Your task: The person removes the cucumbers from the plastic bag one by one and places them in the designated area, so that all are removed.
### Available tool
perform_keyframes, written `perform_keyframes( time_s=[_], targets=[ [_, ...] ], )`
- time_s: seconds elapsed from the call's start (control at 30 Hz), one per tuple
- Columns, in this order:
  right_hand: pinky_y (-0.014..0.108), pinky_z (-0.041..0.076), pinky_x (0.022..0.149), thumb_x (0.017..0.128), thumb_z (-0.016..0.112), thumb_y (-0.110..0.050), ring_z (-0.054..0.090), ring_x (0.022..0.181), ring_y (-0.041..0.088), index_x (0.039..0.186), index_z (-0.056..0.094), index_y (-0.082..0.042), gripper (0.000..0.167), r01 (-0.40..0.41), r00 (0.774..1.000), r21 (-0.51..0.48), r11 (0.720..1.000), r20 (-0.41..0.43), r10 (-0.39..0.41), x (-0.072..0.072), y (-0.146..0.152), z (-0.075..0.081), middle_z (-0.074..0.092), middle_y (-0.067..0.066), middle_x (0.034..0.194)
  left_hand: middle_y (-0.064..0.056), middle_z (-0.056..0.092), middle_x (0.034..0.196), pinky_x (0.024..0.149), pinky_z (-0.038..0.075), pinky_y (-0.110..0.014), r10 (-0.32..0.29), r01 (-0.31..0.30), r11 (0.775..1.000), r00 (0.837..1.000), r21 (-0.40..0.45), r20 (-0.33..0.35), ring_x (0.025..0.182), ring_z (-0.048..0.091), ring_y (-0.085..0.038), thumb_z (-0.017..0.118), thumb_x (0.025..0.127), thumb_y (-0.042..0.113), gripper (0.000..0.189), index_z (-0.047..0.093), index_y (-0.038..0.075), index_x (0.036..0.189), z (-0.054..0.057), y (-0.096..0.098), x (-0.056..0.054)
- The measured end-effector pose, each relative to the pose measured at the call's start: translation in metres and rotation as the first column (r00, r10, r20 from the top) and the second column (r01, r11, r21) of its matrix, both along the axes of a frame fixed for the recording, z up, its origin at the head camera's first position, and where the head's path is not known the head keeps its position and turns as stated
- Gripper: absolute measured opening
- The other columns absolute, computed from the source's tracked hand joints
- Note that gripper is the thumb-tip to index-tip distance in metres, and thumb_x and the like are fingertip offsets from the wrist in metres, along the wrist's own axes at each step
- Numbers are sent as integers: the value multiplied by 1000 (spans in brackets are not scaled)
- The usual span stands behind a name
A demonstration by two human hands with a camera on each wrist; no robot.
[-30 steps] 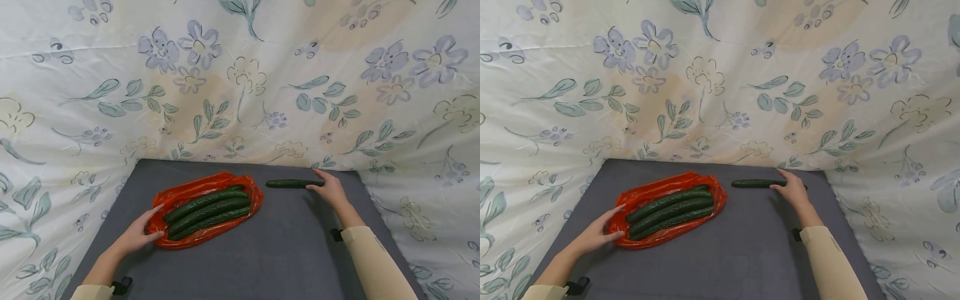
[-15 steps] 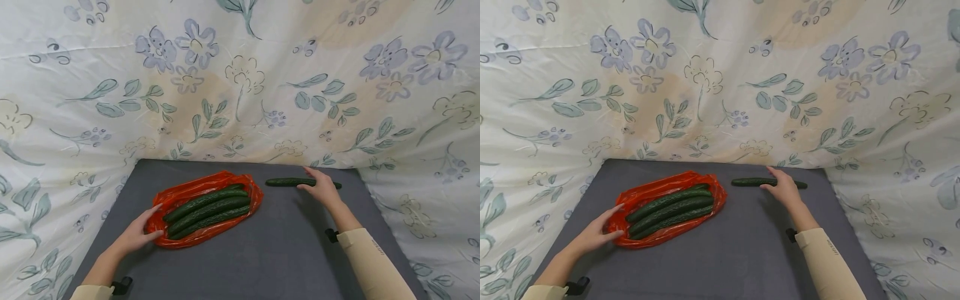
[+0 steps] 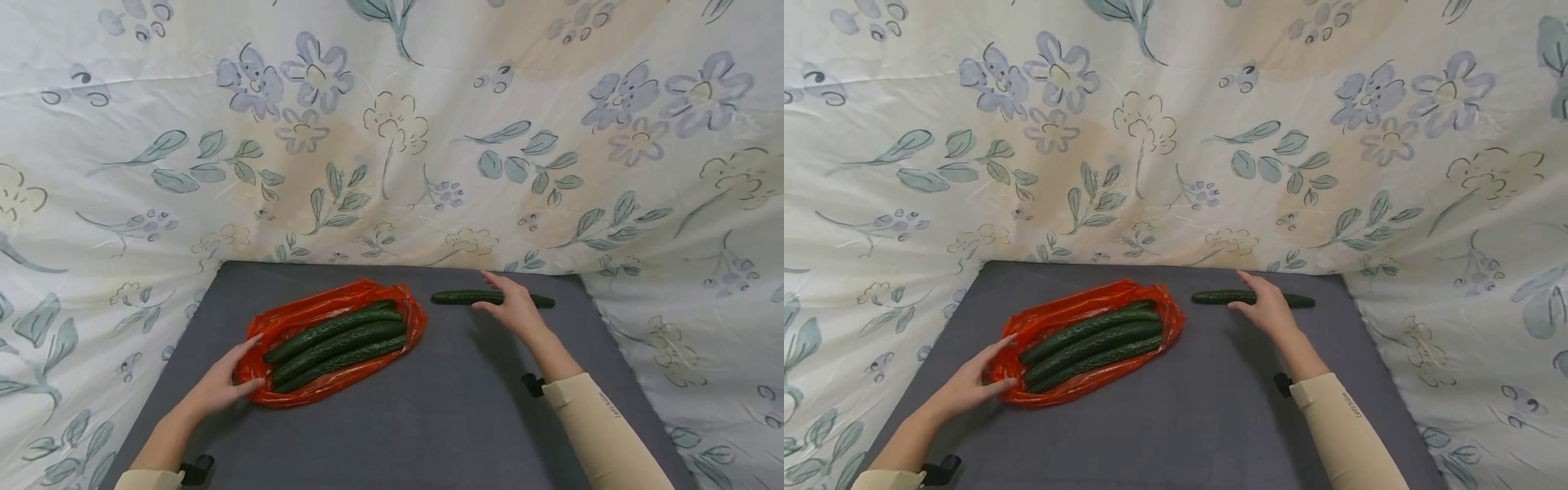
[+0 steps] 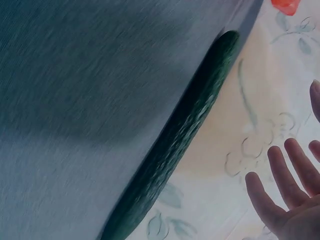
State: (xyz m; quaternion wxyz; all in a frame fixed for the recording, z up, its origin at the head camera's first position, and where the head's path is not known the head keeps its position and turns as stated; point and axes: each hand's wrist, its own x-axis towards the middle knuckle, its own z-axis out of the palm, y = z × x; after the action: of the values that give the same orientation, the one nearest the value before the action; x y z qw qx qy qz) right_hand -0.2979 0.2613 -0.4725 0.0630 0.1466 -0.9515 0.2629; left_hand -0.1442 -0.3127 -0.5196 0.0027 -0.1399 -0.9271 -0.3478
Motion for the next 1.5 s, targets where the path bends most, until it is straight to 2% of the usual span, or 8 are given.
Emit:
perform_keyframes(
  time_s=[0.2, 0.43, 0.67, 0.87, 1.1, 1.37, 1.5],
  targets=[
    [59, 45, 101, 83, 84, -29, 57, 125, 40, 152, 46, -11, 81, -46, 999, -36, 998, -1, 46, 3, -13, 4, 59, 19, 140, -24, 52, 142, 97, 43, -69, 8, -8, 1000, 1000, -15, 29, 129, 48, -50, 75, 90, 28, 79, 36, 2, 154, -2, -1, 0],
    [58, 46, 100, 82, 85, -28, 58, 124, 39, 151, 48, -12, 80, -77, 997, -85, 993, -28, 75, 5, -28, 7, 59, 17, 141, -24, 52, 142, 97, 43, -68, 18, -17, 1000, 999, -26, 33, 128, 49, -48, 74, 91, 31, 79, 36, 3, 154, -4, 0, -2],
    [57, 47, 100, 82, 85, -31, 58, 126, 36, 150, 49, -15, 79, -106, 994, -87, 991, -24, 104, 7, -44, 9, 58, 13, 143, -26, 50, 144, 97, 42, -70, 11, -11, 1000, 999, -8, 37, 131, 47, -50, 75, 91, 29, 80, 35, 4, 155, -8, -1, -1],
    [55, 48, 99, 83, 84, -31, 58, 126, 36, 150, 49, -15, 78, -141, 990, -86, 986, -36, 138, 8, -57, 12, 58, 12, 143, -25, 52, 142, 96, 43, -68, 11, -10, 1000, 1000, -7, 22, 129, 49, -48, 75, 90, 28, 79, 36, 3, 155, -8, -1, 0],
    [54, 49, 100, 84, 83, -32, 57, 127, 34, 151, 48, -16, 77, -165, 986, -84, 983, -11, 165, 8, -72, 13, 57, 10, 145, -23, 53, 141, 96, 44, -67, 9, -9, 1000, 1000, -7, 19, 129, 50, -48, 75, 90, 27, 79, 37, 4, 155, -7, -1, 1],
    [54, 48, 101, 83, 84, -28, 55, 131, 34, 141, 59, -14, 64, -206, 978, -98, 974, 3, 208, 7, -93, 13, 57, 10, 144, -26, 51, 143, 97, 41, -71, 20, -20, 1000, 999, 11, 51, 131, 47, -50, 74, 91, 28, 79, 35, 4, 155, -8, 0, 3],
    [52, 49, 100, 84, 83, -30, 56, 129, 32, 141, 59, -16, 63, -240, 970, -102, 965, 10, 243, 8, -104, 13, 56, 8, 144, -26, 51, 143, 97, 42, -70, 19, -19, 1000, 998, 2, 52, 130, 47, -51, 74, 91, 29, 80, 35, 4, 156, -6, 0, 2]
  ],
)
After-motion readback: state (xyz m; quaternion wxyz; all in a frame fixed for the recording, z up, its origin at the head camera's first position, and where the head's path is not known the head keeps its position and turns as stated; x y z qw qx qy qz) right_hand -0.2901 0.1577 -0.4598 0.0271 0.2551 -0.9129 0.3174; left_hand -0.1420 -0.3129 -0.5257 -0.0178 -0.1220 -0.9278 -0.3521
